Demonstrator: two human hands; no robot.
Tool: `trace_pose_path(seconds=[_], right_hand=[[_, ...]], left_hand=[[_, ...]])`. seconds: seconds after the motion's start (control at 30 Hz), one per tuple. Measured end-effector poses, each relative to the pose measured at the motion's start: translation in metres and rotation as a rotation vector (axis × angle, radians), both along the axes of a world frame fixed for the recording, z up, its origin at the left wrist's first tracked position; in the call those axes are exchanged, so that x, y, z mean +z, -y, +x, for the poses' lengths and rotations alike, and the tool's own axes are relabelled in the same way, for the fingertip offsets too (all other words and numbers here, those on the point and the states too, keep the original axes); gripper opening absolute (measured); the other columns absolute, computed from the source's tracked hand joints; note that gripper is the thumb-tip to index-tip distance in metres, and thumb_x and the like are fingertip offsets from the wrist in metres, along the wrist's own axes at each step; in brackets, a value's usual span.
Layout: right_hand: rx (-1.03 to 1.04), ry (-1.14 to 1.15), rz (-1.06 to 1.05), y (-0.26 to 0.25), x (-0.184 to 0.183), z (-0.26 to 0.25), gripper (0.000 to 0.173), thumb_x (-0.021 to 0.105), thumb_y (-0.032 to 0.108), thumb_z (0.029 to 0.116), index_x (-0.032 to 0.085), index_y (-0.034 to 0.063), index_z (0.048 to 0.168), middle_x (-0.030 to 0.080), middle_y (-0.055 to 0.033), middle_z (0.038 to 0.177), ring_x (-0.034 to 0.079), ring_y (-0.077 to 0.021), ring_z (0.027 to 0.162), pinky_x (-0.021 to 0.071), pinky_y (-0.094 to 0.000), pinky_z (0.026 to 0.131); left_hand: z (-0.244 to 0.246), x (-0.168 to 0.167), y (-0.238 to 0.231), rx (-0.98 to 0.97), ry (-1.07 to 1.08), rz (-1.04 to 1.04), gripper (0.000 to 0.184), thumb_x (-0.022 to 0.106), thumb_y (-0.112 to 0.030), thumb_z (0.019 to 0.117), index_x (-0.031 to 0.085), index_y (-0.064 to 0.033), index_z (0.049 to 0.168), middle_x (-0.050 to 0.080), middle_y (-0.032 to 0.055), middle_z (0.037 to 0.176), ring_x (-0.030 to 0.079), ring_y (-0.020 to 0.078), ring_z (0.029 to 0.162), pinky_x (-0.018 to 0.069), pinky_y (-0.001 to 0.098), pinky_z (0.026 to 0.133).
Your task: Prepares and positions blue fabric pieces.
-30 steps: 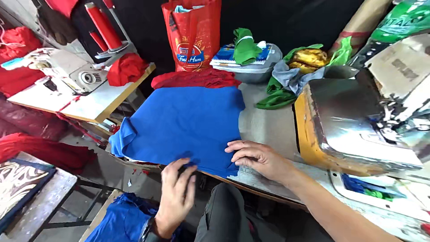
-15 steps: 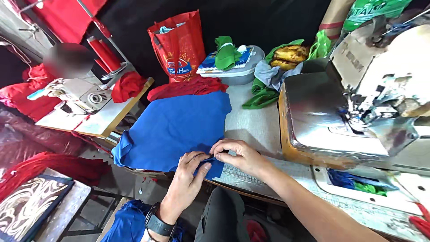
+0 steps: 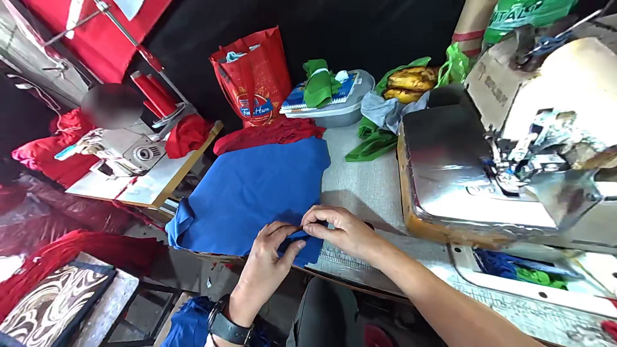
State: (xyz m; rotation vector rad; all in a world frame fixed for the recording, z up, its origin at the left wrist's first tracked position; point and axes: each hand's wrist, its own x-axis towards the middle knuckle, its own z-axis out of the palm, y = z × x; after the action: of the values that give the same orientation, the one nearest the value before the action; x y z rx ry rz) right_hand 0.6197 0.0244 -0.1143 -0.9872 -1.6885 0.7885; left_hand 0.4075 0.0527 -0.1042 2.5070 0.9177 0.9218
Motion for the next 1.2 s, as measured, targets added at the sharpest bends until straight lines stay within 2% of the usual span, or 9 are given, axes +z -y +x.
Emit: trace_pose_path(seconds=[0.17,0.27,0.47,0.67,0.77,0.83,0.97,1.07,1.2], right_hand=[[-0.071,0.191,0.18,0.0,-0.01,-0.007,0.042,0.084,0.029,0.0817,0.07,0.0038,0.113,0.071,-0.0098,0.108,0.066,-0.0232,0.106,0.0528,-0.0431,0.095],[-0.221,0.245,0.323,-0.008,0.0,-0.01,0.01,0.069,0.007,0.0888,0.075,0.0062,0.097,0.072,-0.0051,0.091,0.069,-0.0184,0.089,0.0572,-0.0367,0.084],[-0.204,0.375,0.392,-0.027,0.045,-0.006,0.015,0.061,0.008,0.0884,0.075,0.014,0.089,0.07,0.0045,0.085,0.067,-0.0082,0.086,0.0565,-0.0271,0.08],[-0.445,0.535,0.183,-0.071,0.124,0.005,0.018,0.059,-0.003,0.0969,0.073,0.0031,0.107,0.071,-0.0179,0.09,0.068,-0.0351,0.081,0.0531,-0.0597,0.073],[-0.554,0.388,0.413,-0.085,0.148,-0.002,0.019,0.054,0.001,0.0992,0.071,0.0024,0.107,0.067,-0.0116,0.083,0.059,-0.0179,0.066,0.0502,-0.037,0.062],[-0.491,0.333,0.485,-0.077,0.142,-0.007,0.016,0.055,0.004,0.0996,0.068,0.0023,0.108,0.068,-0.0069,0.086,0.062,-0.0077,0.065,0.0545,-0.0244,0.061],[-0.137,0.553,0.301,-0.034,0.063,-0.019,0.016,0.064,-0.005,0.0888,0.075,0.0049,0.095,0.072,-0.0077,0.095,0.071,-0.0194,0.085,0.0609,-0.0387,0.077],[-0.069,0.643,0.377,-0.013,0.011,-0.029,0.018,0.059,0.0,0.0884,0.074,0.0096,0.091,0.073,-0.0057,0.094,0.072,-0.0219,0.092,0.0595,-0.0349,0.082],[-0.127,0.607,0.345,-0.01,0.01,-0.027,0.021,0.057,0.01,0.095,0.078,0.0126,0.095,0.074,-0.0014,0.095,0.071,-0.0158,0.091,0.0589,-0.029,0.082]], left_hand=[[0.008,-0.002,-0.006,0.009,0.101,0.01,0.018,0.063,-0.015,0.096,0.079,-0.0061,0.095,0.072,0.0039,0.098,0.067,0.0106,0.1,0.0556,0.0283,0.091],[0.008,0.0,-0.013,0.025,0.155,0.077,0.016,0.066,-0.016,0.0947,0.077,-0.0054,0.096,0.073,0.0044,0.097,0.069,0.0115,0.098,0.0561,0.0283,0.091],[-0.076,0.02,-0.081,0.174,-0.151,0.29,0.026,0.072,0.004,0.0785,0.076,-0.0044,0.103,0.073,0.0143,0.108,0.069,0.0342,0.104,0.0546,0.0581,0.088],[-0.198,0.081,-0.165,0.319,-0.723,0.039,0.016,0.068,-0.005,0.0938,0.077,-0.0043,0.107,0.074,0.0196,0.104,0.069,0.0425,0.103,0.044,0.0693,0.096],[-0.22,0.129,-0.171,0.479,-0.494,0.348,0.014,0.07,0.007,0.0878,0.075,0.0013,0.1,0.071,0.0258,0.097,0.067,0.0508,0.095,0.0421,0.0763,0.091],[-0.233,0.139,-0.172,0.524,-0.361,0.477,0.015,0.063,0.005,0.0931,0.073,0.0037,0.104,0.07,0.0273,0.109,0.064,0.0523,0.102,0.0405,0.0757,0.091],[-0.278,0.071,-0.167,0.43,-0.57,0.434,0.012,0.067,0.009,0.0868,0.074,-0.0002,0.09,0.069,0.0228,0.096,0.066,0.0484,0.095,0.0473,0.0721,0.083],[-0.291,0.031,-0.152,0.495,-0.605,0.285,0.013,0.07,0.013,0.0824,0.074,0.0,0.082,0.071,0.0225,0.094,0.067,0.0477,0.094,0.0473,0.0713,0.082],[-0.243,0.022,-0.122,0.52,-0.323,0.27,0.02,0.065,0.005,0.0874,0.072,0.0057,0.105,0.062,0.0344,0.119,0.055,0.0606,0.113,0.0386,0.0794,0.089]])
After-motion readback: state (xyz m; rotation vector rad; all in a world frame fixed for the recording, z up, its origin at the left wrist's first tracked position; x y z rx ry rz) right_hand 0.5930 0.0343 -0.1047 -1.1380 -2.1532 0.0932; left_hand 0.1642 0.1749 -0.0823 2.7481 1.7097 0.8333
